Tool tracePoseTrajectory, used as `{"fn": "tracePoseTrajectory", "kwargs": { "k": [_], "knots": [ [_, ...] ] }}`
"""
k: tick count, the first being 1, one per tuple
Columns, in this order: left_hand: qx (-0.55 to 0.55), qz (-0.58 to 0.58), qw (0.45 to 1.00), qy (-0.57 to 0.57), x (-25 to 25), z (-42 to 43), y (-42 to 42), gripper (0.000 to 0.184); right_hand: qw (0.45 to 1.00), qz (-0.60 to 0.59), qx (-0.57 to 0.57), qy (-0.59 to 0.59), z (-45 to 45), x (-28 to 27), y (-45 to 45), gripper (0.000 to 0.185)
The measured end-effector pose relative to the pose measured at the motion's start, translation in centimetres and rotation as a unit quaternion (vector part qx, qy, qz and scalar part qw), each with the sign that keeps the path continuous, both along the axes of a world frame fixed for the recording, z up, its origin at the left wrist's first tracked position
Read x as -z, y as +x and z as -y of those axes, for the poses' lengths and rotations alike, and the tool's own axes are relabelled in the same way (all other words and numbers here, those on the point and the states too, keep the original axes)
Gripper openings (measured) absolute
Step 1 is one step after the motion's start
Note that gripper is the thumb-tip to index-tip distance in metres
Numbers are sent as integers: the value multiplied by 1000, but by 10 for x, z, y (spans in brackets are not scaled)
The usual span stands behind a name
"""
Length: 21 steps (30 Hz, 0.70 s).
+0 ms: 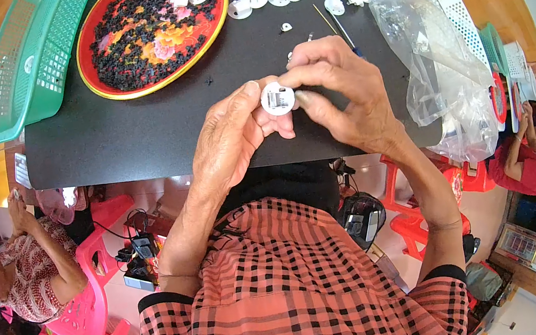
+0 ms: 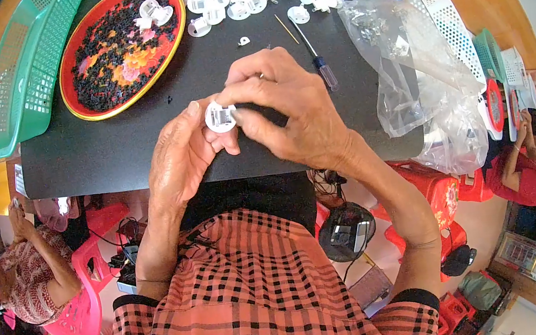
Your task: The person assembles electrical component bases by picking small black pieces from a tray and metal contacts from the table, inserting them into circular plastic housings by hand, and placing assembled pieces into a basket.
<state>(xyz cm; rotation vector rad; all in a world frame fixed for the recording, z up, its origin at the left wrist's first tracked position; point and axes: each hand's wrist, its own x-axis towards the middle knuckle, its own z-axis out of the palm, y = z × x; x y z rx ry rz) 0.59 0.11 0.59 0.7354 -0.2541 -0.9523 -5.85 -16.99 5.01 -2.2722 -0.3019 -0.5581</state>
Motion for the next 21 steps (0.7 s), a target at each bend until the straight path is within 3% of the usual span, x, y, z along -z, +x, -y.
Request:
{"fn": "tracePoseTrajectory", "kwargs": {
  "k": [5,12,15,17,21],
  "knots": [
    [-32,-47,998,1,0,1,-2,42,990,33,-16,-133,-9,-3,-3,30],
    [-13,18,1000,5,10,-1,-2,38,983,44,7,-176,-10,3,-3,33],
    [-44,19,999,17,6,1,-5,36,999,20,6,-31,-4,9,-6,39],
    [-12,79,996,-26,10,-1,-3,36,1000,20,23,-9,-2,12,-10,40],
    [-17,93,995,-37,10,0,-7,36,998,12,54,10,-6,18,-16,43]
  ]
}}
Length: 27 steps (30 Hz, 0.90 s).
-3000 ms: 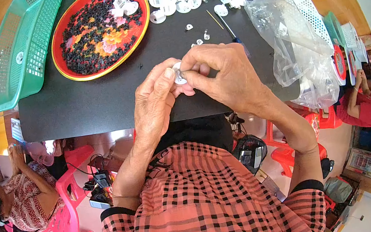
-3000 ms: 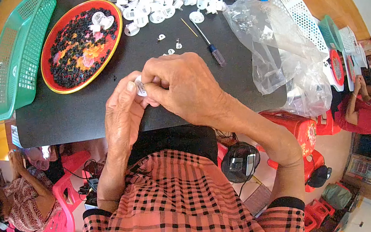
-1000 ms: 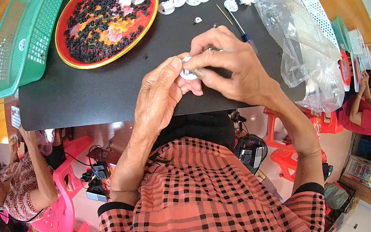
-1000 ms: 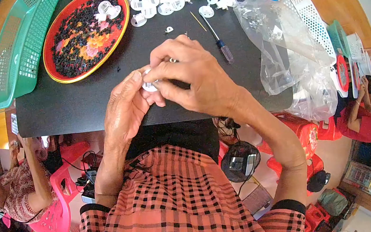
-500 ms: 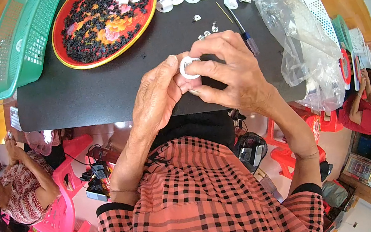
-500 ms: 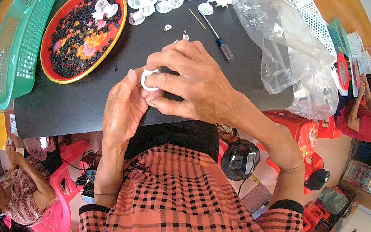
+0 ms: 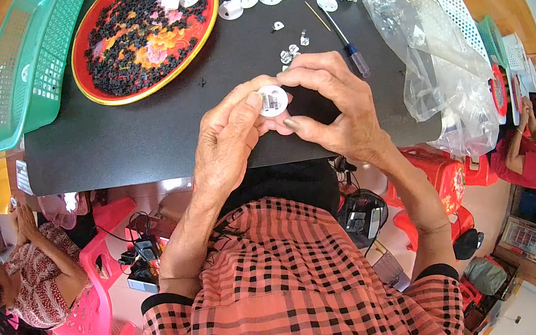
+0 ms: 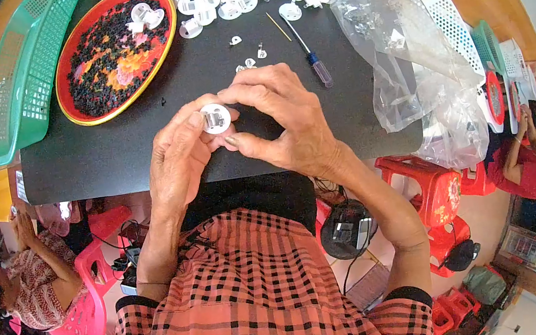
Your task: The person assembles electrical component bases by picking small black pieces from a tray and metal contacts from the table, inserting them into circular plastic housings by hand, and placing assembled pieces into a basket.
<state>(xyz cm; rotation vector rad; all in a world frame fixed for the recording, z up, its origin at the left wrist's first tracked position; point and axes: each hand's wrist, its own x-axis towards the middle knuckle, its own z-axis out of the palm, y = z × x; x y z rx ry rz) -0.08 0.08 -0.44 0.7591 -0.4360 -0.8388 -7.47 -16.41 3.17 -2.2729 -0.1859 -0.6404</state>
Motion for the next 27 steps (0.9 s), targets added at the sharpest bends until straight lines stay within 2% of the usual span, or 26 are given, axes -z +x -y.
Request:
{"fn": "tracePoseTrajectory", "kwargs": {
  "k": [2,8,12,14,18,23,27],
  "knots": [
    [-37,-32,997,54,-3,0,-4,36,1000,-6,10,-7,-4,3,1,44],
    [-5,6,999,38,-4,0,1,36,993,64,16,-95,-9,8,12,45],
    [-5,-8,999,32,-3,1,2,36,993,59,16,-101,-10,6,13,46],
    [-9,-54,998,30,-6,2,3,36,995,58,7,-85,-8,8,14,45],
    [14,-41,999,31,-4,2,5,34,994,76,-4,-80,-6,11,16,45],
    [7,-58,997,57,-8,6,3,30,988,84,-9,-130,-1,11,15,47],
    [9,-56,997,57,-9,4,5,30,990,102,-12,-99,0,18,17,46]
  ]
}}
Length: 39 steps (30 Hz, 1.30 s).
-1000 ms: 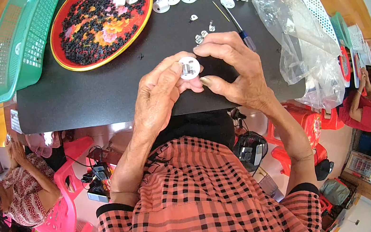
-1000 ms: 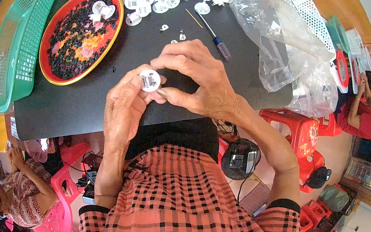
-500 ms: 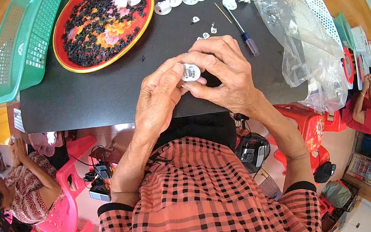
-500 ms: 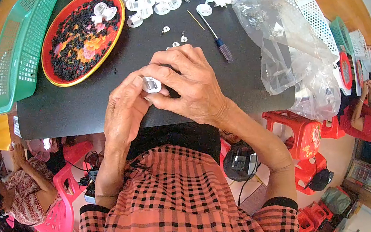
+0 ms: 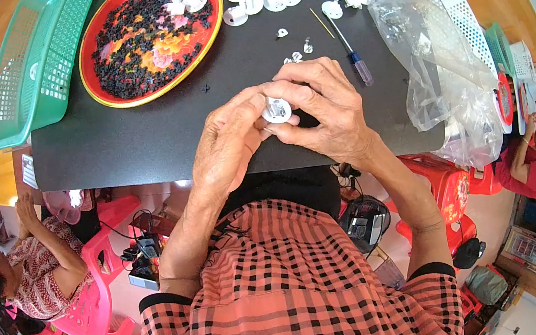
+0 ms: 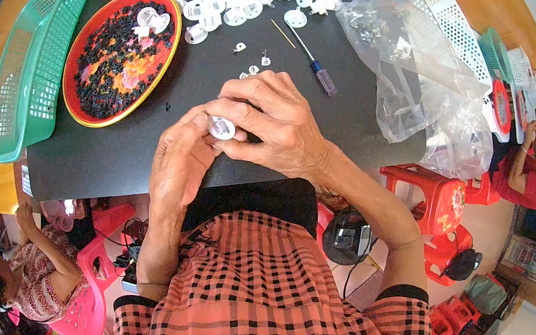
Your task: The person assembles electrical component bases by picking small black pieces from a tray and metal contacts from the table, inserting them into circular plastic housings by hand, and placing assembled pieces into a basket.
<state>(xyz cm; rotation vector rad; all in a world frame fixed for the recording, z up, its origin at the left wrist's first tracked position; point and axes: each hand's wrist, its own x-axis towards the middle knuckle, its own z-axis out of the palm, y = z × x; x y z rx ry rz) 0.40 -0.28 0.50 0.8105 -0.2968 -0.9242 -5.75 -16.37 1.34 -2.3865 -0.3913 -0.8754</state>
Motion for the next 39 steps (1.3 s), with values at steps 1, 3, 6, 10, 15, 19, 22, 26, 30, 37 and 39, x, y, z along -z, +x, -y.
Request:
{"fn": "tracePoseTrajectory", "kwargs": {
  "k": [1,3,6,10,15,19,22,26,30,37,39],
  "knots": [
    [4,-4,1000,-10,1,0,1,31,1000,0,0,8,0,1,0,46],
    [6,-8,1000,-21,1,-1,1,33,1000,1,0,15,1,-1,0,46],
    [6,-12,1000,-5,-3,0,1,36,998,-31,13,50,3,-6,-4,46],
    [37,-25,999,-15,-1,-2,3,38,997,-30,5,76,5,-6,-4,48],
    [8,-25,1000,-14,-2,0,1,38,998,-23,5,66,3,-8,-5,50],
    [-12,35,999,28,-1,2,-5,36,998,-2,6,56,2,-7,-6,50],
    [-21,87,993,75,3,2,-7,34,999,7,8,43,2,-6,-6,50],
    [-5,57,998,32,5,2,-4,41,999,19,-8,45,4,-5,-6,49],
    [68,-11,997,-20,-1,1,1,39,996,25,0,84,1,-4,-7,43],
    [69,-69,993,-64,8,3,4,33,997,44,11,61,1,-2,-9,43],
    [53,-47,996,-52,9,3,1,33,997,49,14,54,-1,-3,-9,43]
  ]
}}
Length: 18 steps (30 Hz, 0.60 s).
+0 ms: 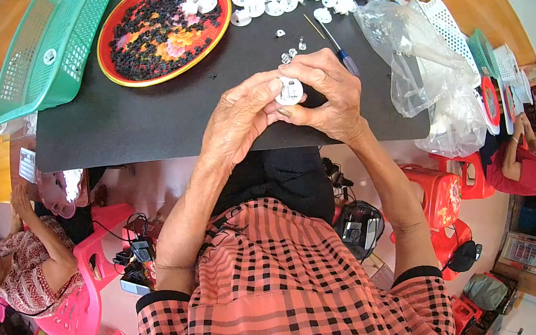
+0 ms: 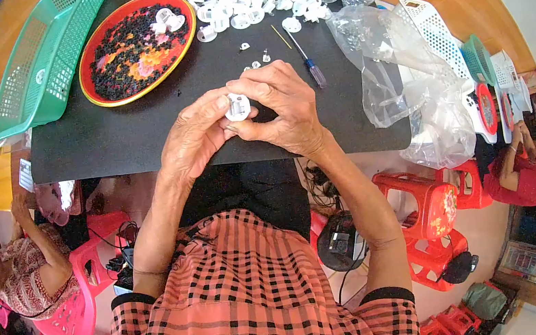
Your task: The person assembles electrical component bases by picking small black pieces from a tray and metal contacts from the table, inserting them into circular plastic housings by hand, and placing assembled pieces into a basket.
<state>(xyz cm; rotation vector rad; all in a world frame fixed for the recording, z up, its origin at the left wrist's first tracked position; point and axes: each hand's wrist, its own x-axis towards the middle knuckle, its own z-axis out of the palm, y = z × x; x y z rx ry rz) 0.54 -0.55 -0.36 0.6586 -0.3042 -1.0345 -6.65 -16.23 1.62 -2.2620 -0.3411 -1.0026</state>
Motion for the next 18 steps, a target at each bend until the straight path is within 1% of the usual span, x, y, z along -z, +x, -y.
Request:
{"fn": "tracePoseTrajectory", "kwargs": {
  "k": [2,4,5,7,8,9,11,15,18],
  "knots": [
    [-18,19,1000,12,-1,1,-5,33,1000,2,2,-7,-1,-1,1,43],
    [-70,79,992,67,-4,1,-10,31,1000,4,12,-22,-1,-1,1,43],
    [-71,78,992,68,-3,0,-9,31,1000,2,11,-21,-1,-1,1,43],
    [-33,45,998,15,-1,0,-5,34,1000,7,10,-19,-1,1,1,43],
    [-26,15,1000,0,0,0,-3,37,1000,17,9,-18,-1,0,2,43],
    [-23,13,1000,0,-1,1,-2,37,1000,15,11,-18,0,0,3,43],
    [46,-54,994,-80,-5,1,1,35,1000,10,-4,7,1,0,2,44],
    [55,-74,991,-94,-6,1,-1,35,1000,-2,-12,14,2,-2,1,46],
    [45,-72,993,-76,-2,-1,0,34,1000,-12,-25,12,2,-3,1,49]
  ]
}}
